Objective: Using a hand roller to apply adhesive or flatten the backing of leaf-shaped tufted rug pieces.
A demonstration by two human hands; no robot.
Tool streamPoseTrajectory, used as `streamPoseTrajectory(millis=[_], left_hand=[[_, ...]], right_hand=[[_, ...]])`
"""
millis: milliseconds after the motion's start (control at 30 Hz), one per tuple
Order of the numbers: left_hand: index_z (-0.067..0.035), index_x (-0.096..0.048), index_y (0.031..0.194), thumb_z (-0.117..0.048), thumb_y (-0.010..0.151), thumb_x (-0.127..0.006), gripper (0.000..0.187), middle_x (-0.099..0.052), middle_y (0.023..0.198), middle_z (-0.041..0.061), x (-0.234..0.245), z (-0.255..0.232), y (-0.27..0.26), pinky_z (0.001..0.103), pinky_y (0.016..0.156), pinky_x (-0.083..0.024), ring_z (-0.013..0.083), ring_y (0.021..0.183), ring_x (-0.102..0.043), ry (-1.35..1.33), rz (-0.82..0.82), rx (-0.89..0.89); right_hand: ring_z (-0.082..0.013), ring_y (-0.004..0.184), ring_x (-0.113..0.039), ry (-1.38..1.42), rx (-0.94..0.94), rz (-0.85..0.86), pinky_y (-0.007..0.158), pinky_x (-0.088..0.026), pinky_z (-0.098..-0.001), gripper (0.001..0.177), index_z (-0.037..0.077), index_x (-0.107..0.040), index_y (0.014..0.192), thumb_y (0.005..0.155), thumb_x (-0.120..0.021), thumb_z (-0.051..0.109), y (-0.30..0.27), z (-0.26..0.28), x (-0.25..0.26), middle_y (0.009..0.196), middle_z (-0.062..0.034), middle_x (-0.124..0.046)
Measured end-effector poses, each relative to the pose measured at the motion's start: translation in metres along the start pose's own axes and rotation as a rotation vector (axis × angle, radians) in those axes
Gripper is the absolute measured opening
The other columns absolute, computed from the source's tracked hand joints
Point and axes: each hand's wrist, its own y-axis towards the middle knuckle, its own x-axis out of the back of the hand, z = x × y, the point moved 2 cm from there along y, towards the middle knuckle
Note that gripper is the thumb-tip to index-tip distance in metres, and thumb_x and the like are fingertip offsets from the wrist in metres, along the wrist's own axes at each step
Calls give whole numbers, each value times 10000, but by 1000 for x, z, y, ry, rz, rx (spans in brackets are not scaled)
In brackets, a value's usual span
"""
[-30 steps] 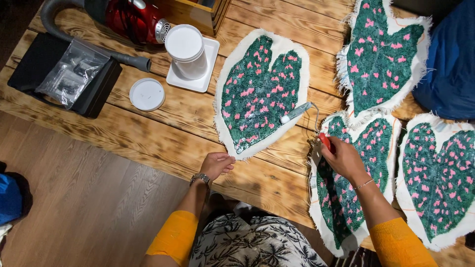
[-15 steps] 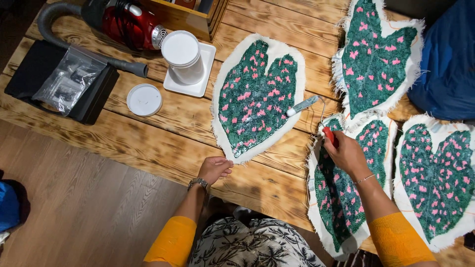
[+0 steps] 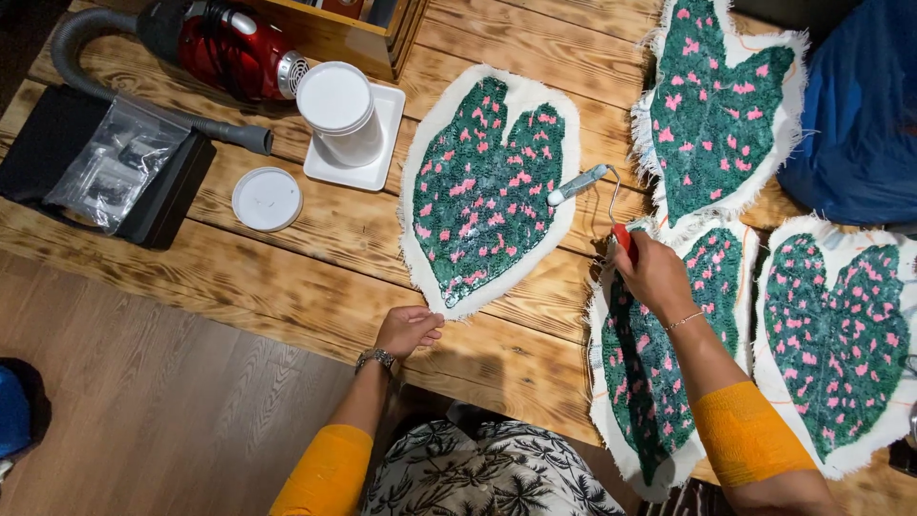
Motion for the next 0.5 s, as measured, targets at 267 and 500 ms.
streamPoseTrajectory(millis=[267, 500], left_hand=[[-6, -759, 1024, -233, 902, -753, 258, -788, 940, 62, 1, 7, 8, 265, 655, -595, 121, 771, -739, -4, 29, 1], [20, -764, 1009, -210, 902, -768, 254, -782, 922, 80, 0, -1, 2, 266, 643, -589, 129, 764, -737, -16, 7, -5]], right_hand=[[-469, 831, -659, 43, 21, -56, 746, -507, -544, 334, 15, -636, 1028, 1004, -591, 345, -8, 9, 3, 860, -260, -685], [-461, 847, -654, 57, 21, -52, 742, -503, -538, 306, 24, -631, 1041, 1002, -598, 326, -17, 14, 5, 922, -239, -691]])
